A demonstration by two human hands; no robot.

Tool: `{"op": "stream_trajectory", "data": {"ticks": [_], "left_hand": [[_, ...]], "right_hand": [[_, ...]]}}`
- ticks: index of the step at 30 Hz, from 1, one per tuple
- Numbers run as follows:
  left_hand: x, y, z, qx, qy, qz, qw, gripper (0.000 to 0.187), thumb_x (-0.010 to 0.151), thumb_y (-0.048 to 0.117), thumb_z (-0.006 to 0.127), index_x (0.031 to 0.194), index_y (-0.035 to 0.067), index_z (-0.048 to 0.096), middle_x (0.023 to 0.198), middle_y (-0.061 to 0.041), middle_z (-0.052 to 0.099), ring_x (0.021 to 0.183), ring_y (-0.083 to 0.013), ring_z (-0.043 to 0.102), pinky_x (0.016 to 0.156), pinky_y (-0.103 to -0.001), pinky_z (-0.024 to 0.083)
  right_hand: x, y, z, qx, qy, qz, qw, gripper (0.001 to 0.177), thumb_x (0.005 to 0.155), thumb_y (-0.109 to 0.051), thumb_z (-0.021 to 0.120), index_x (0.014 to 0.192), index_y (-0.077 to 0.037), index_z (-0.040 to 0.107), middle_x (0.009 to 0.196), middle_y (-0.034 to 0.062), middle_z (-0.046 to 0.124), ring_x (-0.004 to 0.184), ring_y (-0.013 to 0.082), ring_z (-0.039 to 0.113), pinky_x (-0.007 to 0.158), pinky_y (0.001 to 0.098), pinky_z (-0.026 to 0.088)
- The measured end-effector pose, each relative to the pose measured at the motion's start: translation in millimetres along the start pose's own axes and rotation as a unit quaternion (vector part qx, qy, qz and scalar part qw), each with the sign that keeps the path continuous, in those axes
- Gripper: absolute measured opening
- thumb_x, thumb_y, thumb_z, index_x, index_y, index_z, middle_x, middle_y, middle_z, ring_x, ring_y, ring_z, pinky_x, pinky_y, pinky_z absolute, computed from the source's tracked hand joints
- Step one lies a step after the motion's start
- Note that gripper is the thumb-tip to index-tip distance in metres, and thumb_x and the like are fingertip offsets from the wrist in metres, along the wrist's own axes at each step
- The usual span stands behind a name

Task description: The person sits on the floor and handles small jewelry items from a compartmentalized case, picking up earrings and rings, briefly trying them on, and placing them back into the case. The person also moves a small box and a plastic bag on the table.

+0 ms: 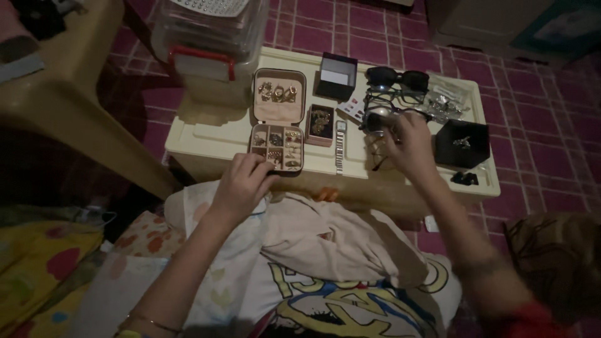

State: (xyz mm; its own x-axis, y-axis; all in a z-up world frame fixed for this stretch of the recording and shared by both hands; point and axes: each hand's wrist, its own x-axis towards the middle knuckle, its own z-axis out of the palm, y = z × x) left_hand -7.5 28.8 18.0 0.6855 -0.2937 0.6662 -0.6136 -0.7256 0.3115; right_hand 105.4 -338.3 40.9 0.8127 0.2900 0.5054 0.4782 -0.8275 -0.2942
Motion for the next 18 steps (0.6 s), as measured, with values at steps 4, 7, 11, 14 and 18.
{"op": "stream_trajectory", "data": {"ticks": [4,7,11,14,18], "left_hand": [[2,4,1,0.003,-0.012,-0.014,1.000,0.026,0.084,0.013,0.079,0.104,0.002,0.067,0.104,-0.012,0.059,0.101,-0.0329,0.057,0.088,-0.044,0.051],[2,5,-5,-0.001,-0.024,-0.037,0.999,0.025,0.084,0.013,0.079,0.105,0.003,0.068,0.105,-0.011,0.060,0.103,-0.0326,0.057,0.089,-0.043,0.051],[0,4,-13,-0.006,-0.032,-0.042,0.999,0.030,0.084,0.015,0.079,0.108,0.002,0.067,0.107,-0.012,0.060,0.103,-0.0325,0.057,0.090,-0.043,0.050],[-1,3,-13,0.015,-0.033,-0.032,0.999,0.031,0.084,0.016,0.079,0.109,0.003,0.067,0.106,-0.011,0.060,0.104,-0.0315,0.057,0.091,-0.044,0.048],[1,0,-12,0.048,-0.037,-0.024,0.998,0.028,0.084,0.015,0.079,0.108,0.006,0.068,0.105,-0.008,0.062,0.103,-0.0294,0.058,0.089,-0.043,0.047]], "right_hand": [[82,7,29,0.007,-0.050,-0.056,0.997,0.047,0.082,-0.014,0.082,0.123,0.001,0.065,0.121,0.0204,0.060,0.106,0.0395,0.060,0.090,0.0474,0.049],[121,11,51,0.048,-0.122,-0.010,0.991,0.041,0.079,-0.009,0.081,0.117,-0.002,0.068,0.127,0.0189,0.057,0.104,0.0372,0.063,0.089,0.0448,0.054],[134,16,67,0.008,-0.107,-0.071,0.992,0.024,0.082,-0.002,0.079,0.105,0.000,0.075,0.126,0.0191,0.058,0.109,0.0395,0.063,0.091,0.0455,0.055],[122,18,58,0.025,-0.075,-0.046,0.996,0.018,0.090,-0.001,0.077,0.108,0.000,0.074,0.125,0.0190,0.058,0.107,0.0384,0.064,0.091,0.0450,0.056],[81,3,22,0.036,0.025,-0.104,0.994,0.017,0.087,0.002,0.077,0.104,-0.001,0.073,0.131,0.0197,0.059,0.115,0.0392,0.064,0.095,0.0426,0.057]]}}
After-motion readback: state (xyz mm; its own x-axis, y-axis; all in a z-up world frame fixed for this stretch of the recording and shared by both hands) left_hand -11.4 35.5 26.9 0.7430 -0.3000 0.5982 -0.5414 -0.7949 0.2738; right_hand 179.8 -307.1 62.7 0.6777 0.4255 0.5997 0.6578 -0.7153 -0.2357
